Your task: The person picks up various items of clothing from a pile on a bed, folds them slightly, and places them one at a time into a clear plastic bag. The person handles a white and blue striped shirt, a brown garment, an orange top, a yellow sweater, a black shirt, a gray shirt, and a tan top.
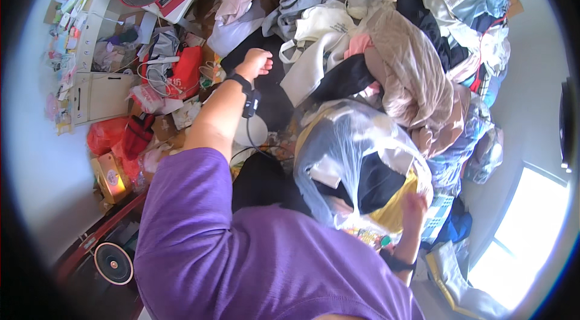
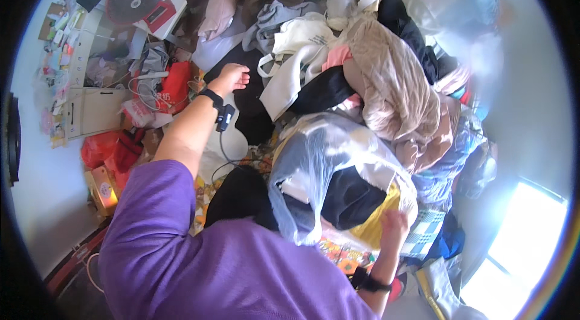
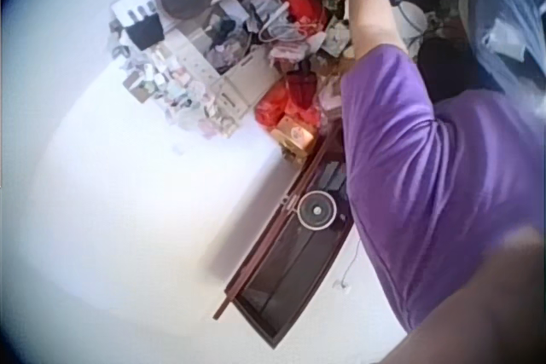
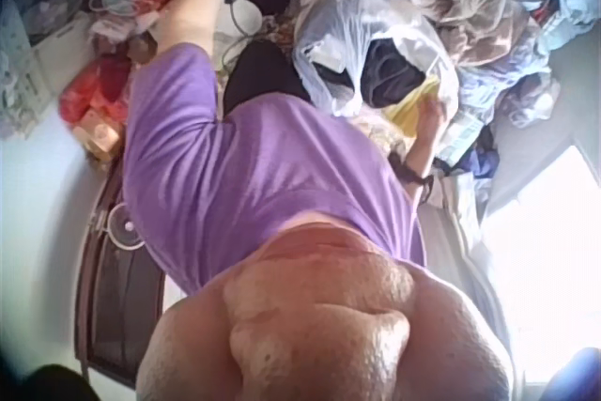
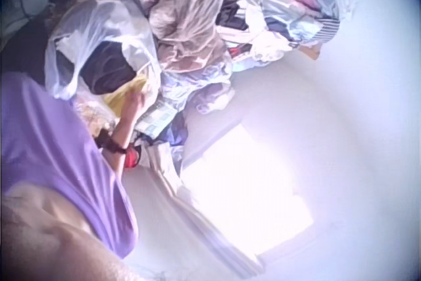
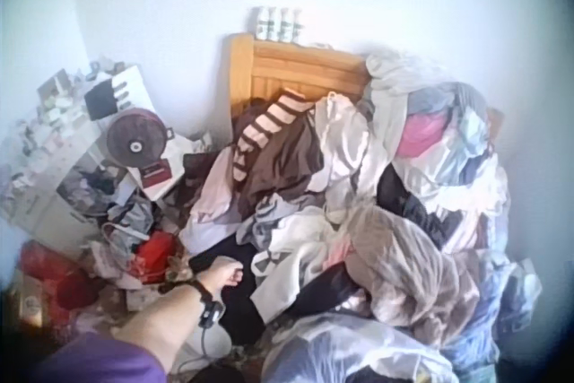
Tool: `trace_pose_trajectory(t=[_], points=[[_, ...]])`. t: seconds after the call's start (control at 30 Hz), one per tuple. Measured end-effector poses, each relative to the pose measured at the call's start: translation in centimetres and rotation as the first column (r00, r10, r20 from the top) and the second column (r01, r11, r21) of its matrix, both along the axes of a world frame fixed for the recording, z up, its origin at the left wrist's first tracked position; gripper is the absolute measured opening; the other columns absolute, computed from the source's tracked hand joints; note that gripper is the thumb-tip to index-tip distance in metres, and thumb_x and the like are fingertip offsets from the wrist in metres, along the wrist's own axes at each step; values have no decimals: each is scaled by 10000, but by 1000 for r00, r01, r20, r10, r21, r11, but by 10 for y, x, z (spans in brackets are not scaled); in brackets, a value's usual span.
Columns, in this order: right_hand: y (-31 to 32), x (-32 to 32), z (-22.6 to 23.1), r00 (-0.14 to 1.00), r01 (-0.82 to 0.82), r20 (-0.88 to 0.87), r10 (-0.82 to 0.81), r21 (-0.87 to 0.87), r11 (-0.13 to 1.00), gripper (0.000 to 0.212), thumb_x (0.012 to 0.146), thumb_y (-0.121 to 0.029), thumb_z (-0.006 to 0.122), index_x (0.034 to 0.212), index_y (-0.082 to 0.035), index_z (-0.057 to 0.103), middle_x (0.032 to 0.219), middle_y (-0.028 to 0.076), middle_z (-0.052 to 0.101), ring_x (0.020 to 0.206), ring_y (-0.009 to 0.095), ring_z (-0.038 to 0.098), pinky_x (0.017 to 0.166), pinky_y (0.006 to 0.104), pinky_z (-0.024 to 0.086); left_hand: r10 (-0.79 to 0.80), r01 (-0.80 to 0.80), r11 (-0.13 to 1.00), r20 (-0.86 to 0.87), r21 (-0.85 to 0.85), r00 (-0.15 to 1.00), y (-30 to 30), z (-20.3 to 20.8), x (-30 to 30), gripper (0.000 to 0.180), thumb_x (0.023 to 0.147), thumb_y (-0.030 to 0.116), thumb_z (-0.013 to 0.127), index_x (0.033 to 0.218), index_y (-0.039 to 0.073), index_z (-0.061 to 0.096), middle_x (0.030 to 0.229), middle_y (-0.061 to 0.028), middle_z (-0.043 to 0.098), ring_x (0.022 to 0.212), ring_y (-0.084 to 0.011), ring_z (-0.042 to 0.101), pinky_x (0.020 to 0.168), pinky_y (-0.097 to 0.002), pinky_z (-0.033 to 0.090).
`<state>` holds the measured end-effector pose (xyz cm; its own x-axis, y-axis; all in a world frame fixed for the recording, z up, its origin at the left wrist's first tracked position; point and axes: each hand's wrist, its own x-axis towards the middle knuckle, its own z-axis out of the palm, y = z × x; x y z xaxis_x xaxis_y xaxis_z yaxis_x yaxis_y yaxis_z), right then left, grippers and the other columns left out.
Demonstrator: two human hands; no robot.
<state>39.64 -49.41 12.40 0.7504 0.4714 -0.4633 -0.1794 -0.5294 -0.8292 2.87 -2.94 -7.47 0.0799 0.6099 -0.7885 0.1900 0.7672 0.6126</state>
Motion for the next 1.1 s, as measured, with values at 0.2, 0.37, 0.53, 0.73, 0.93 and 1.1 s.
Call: trace_pose_trajectory(t=[0.2,0.37,0.53,0.73,0.93,1.1], points=[[-25,-45,19,948,245,-175,-265,-128,961,76,759,-12,503,774,-82,479,691,34,511,669,152,532,610,265,451,14,-35,854,44,519,999,14,-146,55,182,623,165,620,639,-16,620,584,-181,583,559,-282,593,493,-375,429],[-17,-47,22,937,260,-215,-277,-102,960,85,754,-8,507,802,-75,486,709,46,528,697,160,551,623,269,461,-78,66,992,108,112,991,-22,-55,102,203,578,109,654,668,-69,615,632,-161,600,522,-218,552,476,-358,410],[10,-47,44,970,144,-198,-140,7,989,85,771,-5,498,846,-45,487,747,64,537,696,169,551,624,267,466,-162,39,917,282,398,946,-55,2,87,212,520,13,648,714,-62,610,670,-116,603,570,-175,550,537,-288,422],[24,-40,86,990,72,-130,-51,167,983,55,791,-2,473,829,-41,474,749,54,520,679,148,536,648,269,458,-210,-19,861,391,508,896,-94,197,33,347,545,5,550,879,-74,600,743,-88,600,659,-144,568,611,-234,445],[102,-68,116,968,-232,-29,250,288,929,62,808,-39,489,869,-30,494,812,76,537,729,170,550,671,267,472,-360,157,577,77,802,930,-147,257,18,377,602,43,563,974,-15,588,901,-108,604,829,-183,571,755,-270,428],[194,-147,103,600,-295,-594,536,458,839,403,899,-265,410,1224,-29,378,1134,138,502,975,235,530,783,381,469,-578,178,345,60,921,814,-215,282,28,332,617,35,594,944,-23,592,1074,-183,522,1017,-289,484,890,-342,361]])
